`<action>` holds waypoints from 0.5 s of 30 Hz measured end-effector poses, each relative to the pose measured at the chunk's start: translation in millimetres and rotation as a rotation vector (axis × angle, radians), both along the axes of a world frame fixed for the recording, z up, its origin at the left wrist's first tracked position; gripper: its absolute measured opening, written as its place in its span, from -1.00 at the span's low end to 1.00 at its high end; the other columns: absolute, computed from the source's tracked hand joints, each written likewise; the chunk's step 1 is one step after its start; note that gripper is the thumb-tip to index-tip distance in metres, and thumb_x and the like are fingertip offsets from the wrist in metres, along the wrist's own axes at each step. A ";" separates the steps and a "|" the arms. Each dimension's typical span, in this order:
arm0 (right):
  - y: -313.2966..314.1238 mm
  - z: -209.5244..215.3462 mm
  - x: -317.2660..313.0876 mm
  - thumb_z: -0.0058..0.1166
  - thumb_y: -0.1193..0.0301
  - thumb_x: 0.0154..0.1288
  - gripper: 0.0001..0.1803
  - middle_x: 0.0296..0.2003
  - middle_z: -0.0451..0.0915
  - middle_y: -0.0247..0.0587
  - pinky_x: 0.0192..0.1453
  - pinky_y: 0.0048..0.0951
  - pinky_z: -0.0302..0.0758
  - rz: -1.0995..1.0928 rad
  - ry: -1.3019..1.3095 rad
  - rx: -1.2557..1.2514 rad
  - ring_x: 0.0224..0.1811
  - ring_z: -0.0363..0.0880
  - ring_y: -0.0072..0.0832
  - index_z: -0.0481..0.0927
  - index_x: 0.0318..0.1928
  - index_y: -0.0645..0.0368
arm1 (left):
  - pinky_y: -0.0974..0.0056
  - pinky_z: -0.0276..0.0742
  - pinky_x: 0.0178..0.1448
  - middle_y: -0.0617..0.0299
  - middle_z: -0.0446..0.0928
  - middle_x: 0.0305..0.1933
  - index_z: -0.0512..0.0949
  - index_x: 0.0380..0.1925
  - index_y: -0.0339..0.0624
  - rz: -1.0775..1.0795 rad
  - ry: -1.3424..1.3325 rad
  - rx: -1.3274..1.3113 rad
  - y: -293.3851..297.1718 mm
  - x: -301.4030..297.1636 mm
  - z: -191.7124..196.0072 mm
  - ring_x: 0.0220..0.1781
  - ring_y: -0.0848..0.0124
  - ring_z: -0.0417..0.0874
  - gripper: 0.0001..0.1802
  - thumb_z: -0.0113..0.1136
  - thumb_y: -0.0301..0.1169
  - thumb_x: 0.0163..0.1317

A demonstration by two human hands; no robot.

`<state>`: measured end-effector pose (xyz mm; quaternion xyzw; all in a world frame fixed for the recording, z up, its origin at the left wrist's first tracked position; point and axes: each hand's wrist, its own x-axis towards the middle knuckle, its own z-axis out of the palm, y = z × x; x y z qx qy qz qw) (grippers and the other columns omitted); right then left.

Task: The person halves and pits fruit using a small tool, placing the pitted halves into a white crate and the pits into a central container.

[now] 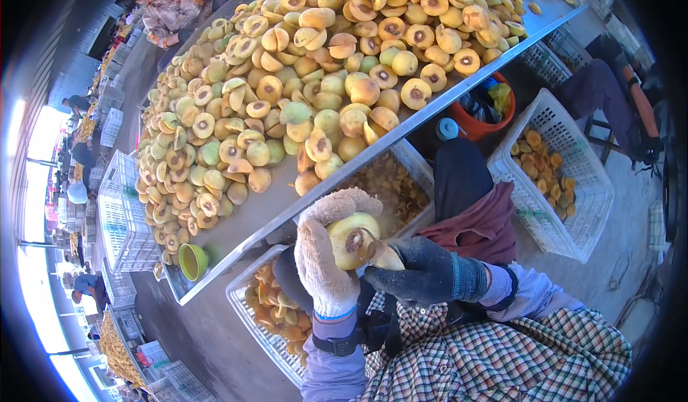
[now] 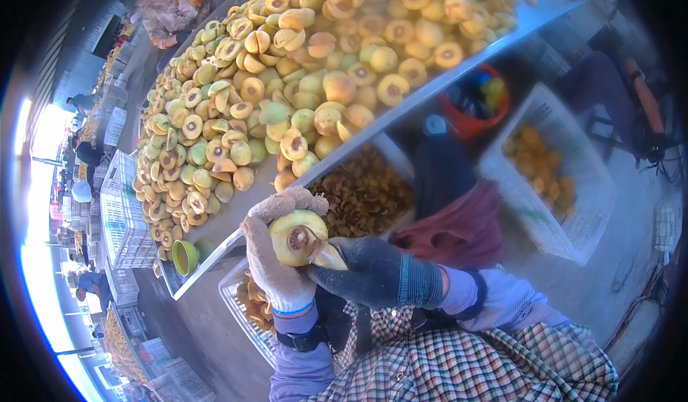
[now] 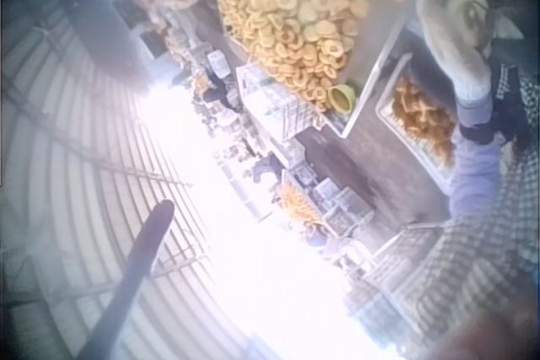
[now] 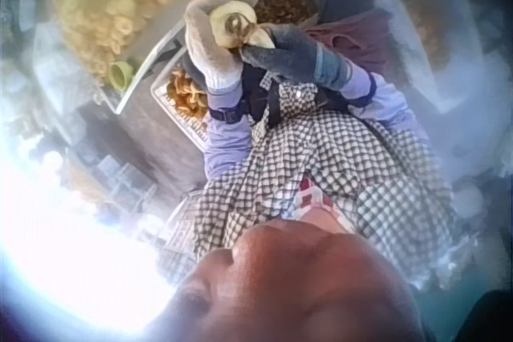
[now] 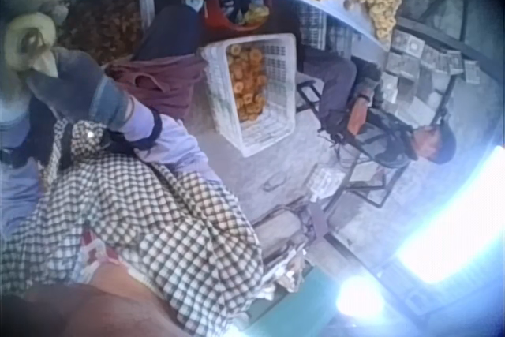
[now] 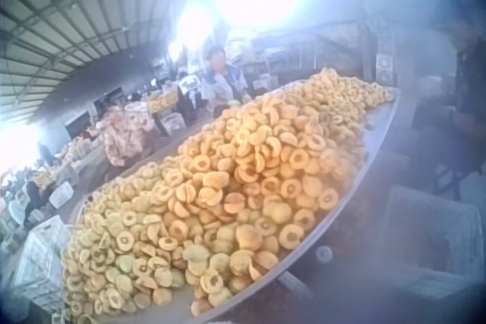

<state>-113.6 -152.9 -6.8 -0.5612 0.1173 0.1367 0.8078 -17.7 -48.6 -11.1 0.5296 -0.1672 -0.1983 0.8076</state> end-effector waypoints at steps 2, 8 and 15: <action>1.4 -2.2 -1.6 -0.04 0.21 0.42 -0.76 -0.55 0.48 -0.47 -0.45 -0.55 0.39 -0.036 -0.045 -0.013 -0.52 0.43 -0.70 0.52 -0.19 0.13 | 0.03 0.54 0.01 -0.16 0.52 -0.10 0.43 -0.16 -0.35 0.034 -0.029 -0.015 -2.5 -2.2 -3.4 -0.13 0.01 0.60 -0.46 -0.21 0.00 0.42; 2.5 -3.5 -2.3 -0.06 0.21 0.43 -0.74 -0.57 0.47 -0.45 -0.46 -0.55 0.40 -0.067 -0.099 -0.039 -0.54 0.43 -0.69 0.50 -0.23 0.15 | 0.07 0.54 -0.01 -0.16 0.51 -0.12 0.43 -0.15 -0.33 0.119 -0.141 0.014 -6.2 -9.8 -3.5 -0.17 0.06 0.60 -0.44 -0.26 0.03 0.42; -5.6 -1.6 -3.6 -0.03 0.16 0.40 -0.69 -0.60 0.46 -0.43 -0.68 -0.63 0.32 0.084 0.034 0.284 -0.68 0.41 -0.70 0.49 -0.27 0.16 | 0.13 0.48 0.04 -0.13 0.50 -0.12 0.43 -0.11 -0.32 0.026 -0.492 0.189 1.0 -5.1 -3.7 -0.11 0.14 0.56 -0.43 -0.30 0.02 0.43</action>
